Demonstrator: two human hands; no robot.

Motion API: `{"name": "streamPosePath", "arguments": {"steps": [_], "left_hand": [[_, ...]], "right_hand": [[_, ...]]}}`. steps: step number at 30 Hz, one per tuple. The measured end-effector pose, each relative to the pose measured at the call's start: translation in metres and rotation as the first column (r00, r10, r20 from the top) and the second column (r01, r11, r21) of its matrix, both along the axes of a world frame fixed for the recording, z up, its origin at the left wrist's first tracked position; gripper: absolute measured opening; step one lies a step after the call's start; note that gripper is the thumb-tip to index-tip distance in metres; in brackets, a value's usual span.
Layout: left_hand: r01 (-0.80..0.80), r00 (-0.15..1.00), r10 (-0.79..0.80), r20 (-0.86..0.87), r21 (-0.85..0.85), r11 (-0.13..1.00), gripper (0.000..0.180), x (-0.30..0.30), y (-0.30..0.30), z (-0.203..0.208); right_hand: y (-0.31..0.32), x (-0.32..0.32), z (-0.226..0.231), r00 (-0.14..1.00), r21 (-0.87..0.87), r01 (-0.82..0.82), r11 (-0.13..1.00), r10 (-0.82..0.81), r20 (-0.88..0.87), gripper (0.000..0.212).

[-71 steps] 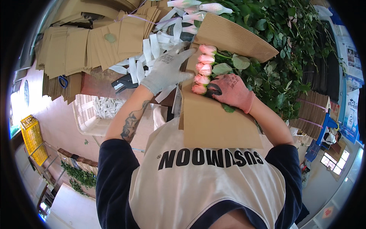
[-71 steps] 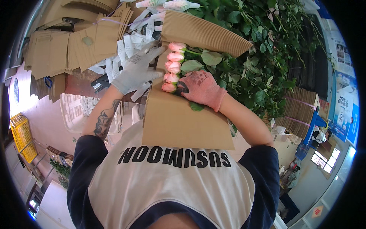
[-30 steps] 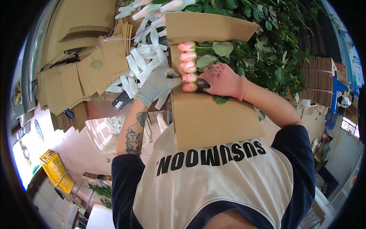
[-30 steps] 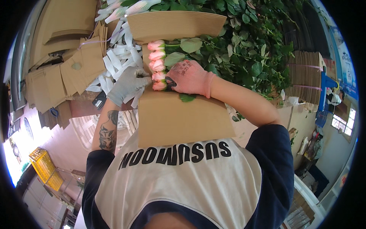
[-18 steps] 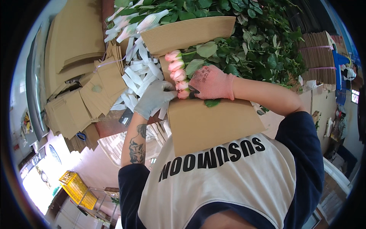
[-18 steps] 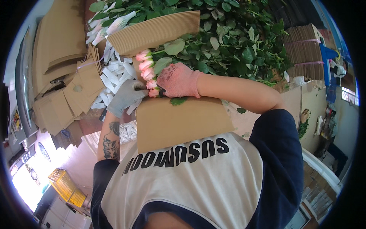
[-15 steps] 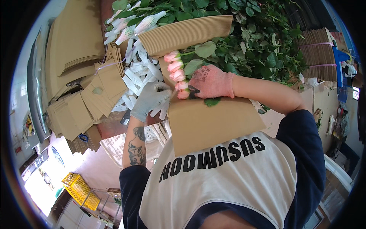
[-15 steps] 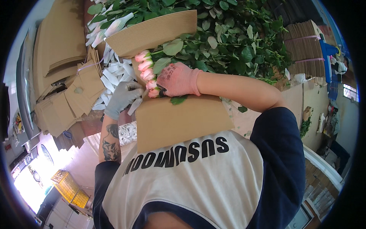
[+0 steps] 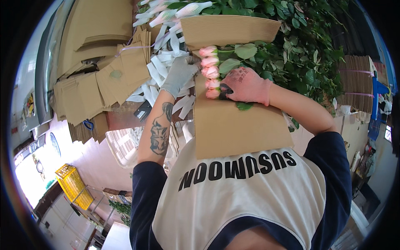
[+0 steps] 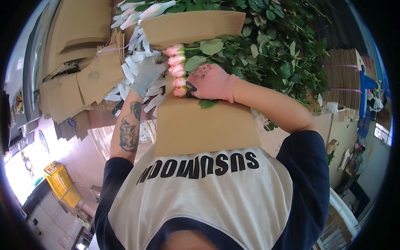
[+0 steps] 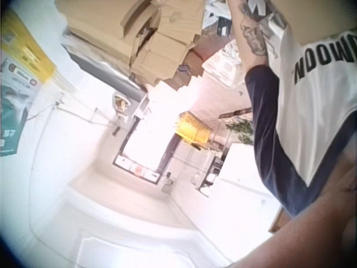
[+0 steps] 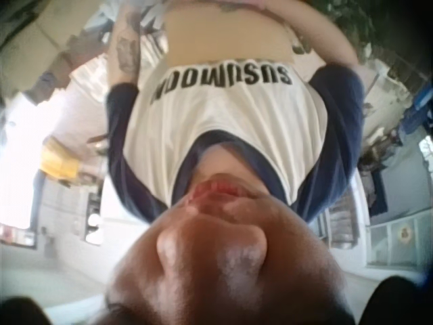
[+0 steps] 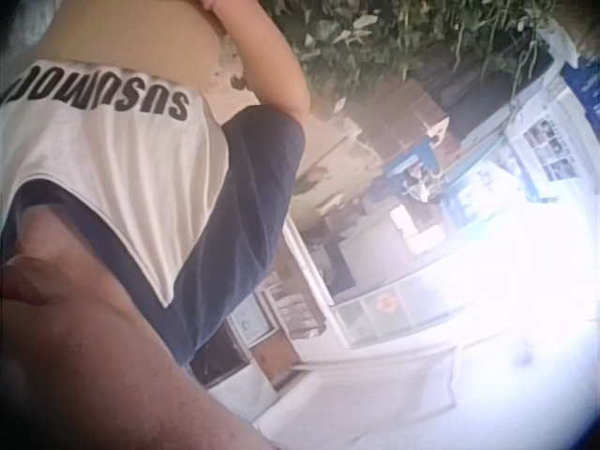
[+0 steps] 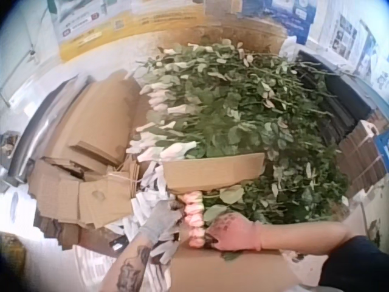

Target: The person wraps bunches of roses in corrugated cardboard by placing several roses on a cardboard sheet and folding the cardboard around the stems.

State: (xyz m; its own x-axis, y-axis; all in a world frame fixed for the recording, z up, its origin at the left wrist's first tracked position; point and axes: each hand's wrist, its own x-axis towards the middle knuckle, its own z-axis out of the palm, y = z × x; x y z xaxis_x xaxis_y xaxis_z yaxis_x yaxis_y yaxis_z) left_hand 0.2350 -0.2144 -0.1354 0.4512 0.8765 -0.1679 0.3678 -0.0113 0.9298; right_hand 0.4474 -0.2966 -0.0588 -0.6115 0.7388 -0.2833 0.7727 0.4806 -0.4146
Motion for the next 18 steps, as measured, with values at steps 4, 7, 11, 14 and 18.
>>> {"name": "streamPosePath", "arguments": {"steps": [4, 7, 11, 14, 18], "left_hand": [[0.024, 0.983, -0.086, -0.164, -0.345, 0.938, 0.023, -0.016, -0.021, 0.021], [0.107, 0.98, -0.158, -0.12, -0.35, 0.931, 0.025, -0.015, -0.028, 0.032], [0.164, 0.975, -0.219, -0.034, -0.554, 0.816, 0.023, -0.015, -0.021, 0.038], [0.131, 0.989, -0.15, -0.01, -0.435, 0.891, 0.02, -0.015, -0.024, 0.009], [0.085, 0.991, -0.109, -0.072, -0.28, 0.956, 0.02, -0.009, -0.031, 0.002]], "right_hand": [[-0.001, 0.001, 0.001, 0.999, -0.003, 0.023, 1.0, -0.023, 0.031, 0.024], [0.0, -0.001, 0.001, 1.0, 0.022, 0.001, 1.0, -0.002, 0.029, 0.023], [0.0, -0.001, 0.0, 1.0, 0.006, 0.005, 1.0, -0.005, 0.023, 0.022], [0.0, -0.002, 0.002, 1.0, -0.001, 0.005, 1.0, -0.005, 0.026, 0.022], [-0.002, -0.001, 0.0, 1.0, 0.04, -0.006, 0.999, 0.006, -0.001, 0.021]]}}
